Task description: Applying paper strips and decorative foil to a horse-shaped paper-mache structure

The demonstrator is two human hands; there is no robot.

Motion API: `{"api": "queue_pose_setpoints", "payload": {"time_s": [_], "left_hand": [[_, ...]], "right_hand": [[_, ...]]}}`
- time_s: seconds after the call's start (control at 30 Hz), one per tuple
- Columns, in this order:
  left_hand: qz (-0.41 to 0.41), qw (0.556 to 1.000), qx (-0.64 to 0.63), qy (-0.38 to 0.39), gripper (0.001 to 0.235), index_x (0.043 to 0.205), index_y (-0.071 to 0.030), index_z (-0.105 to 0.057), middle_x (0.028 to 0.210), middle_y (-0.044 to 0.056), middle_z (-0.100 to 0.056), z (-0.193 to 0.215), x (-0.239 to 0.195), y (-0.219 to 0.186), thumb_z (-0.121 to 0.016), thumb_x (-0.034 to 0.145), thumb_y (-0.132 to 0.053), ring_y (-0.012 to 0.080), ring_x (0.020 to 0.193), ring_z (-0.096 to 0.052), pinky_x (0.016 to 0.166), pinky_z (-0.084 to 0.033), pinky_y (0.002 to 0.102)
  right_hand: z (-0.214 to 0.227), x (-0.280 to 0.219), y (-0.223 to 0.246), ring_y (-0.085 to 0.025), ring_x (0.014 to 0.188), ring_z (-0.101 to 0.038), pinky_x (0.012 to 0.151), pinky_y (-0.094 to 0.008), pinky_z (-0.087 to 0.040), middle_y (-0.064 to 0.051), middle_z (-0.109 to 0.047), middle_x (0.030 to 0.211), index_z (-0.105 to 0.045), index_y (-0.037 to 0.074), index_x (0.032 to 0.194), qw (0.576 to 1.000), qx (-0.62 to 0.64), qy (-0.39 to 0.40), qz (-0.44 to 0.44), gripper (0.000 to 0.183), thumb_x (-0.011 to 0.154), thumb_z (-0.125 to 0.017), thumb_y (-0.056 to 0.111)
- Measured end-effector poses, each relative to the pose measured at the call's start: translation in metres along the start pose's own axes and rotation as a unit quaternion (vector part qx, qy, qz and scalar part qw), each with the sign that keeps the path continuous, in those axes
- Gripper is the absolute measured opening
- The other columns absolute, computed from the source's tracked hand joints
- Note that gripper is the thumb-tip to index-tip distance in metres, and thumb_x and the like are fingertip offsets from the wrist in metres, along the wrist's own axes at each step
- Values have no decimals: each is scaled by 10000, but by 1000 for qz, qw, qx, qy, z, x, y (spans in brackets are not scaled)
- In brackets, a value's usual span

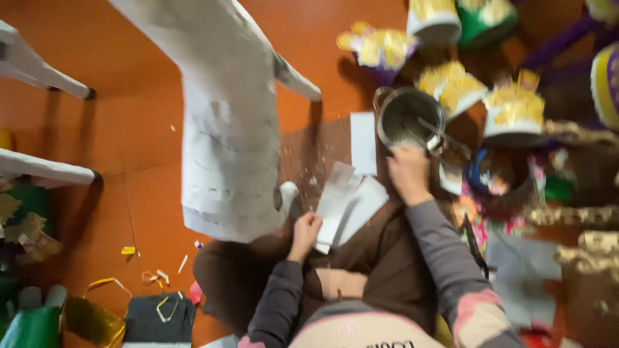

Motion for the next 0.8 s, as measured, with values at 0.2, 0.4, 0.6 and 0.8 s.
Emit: {"api": "queue_pose_setpoints", "payload": {"time_s": [0.2, 0.4, 0.6, 0.8], "left_hand": [[-78, 972, 207, -80, 193, 992, -114, -736, 936, 164, -658, 1, -6, -42, -645, 870, -233, 397, 851, -656, 720, -561, 469], [-137, 948, 229, -175, 136, 977, -186, -694, 881, 67, -528, 15, -17, -53, -626, 901, -276, 324, 868, -597, 729, -527, 391], [16, 994, 36, -107, 260, 1046, -115, -679, 1020, 161, -683, 2, 9, 7, -537, 951, -312, 373, 1028, -627, 865, -498, 484], [173, 975, -118, -67, 409, 1168, -96, -650, 1239, 152, -644, -8, 8, 36, -466, 954, -392, 299, 1208, -568, 1008, -427, 423]], "right_hand": [[24, -6, -80, -290, 915, -642, 616, -453, -612, -75, -544, 941, -587, 308, 1260, 982, -148, 116, -25, 467, 820, -607, 149], [20, -45, -78, -383, 963, -679, 796, -487, -594, -142, -584, 986, -634, 335, 1291, 967, -15, 188, -169, 465, 855, -547, 200], [-3, -66, -17, -99, 470, -506, 386, -201, -410, -84, -618, 680, -636, 91, 1248, 815, 453, 101, -347, 430, 872, -432, 53], [-32, -110, 32, -146, 736, -652, 672, -327, -510, -11, -715, 737, -692, 300, 1213, 871, 341, 266, -233, 322, 940, -532, 238]]}}
Point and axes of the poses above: each hand's wrist, its own x-axis towards the middle knuckle, its own z-axis out of the back of the hand, y = z × x, the point moved 7 cm from there along x, towards the middle knuckle
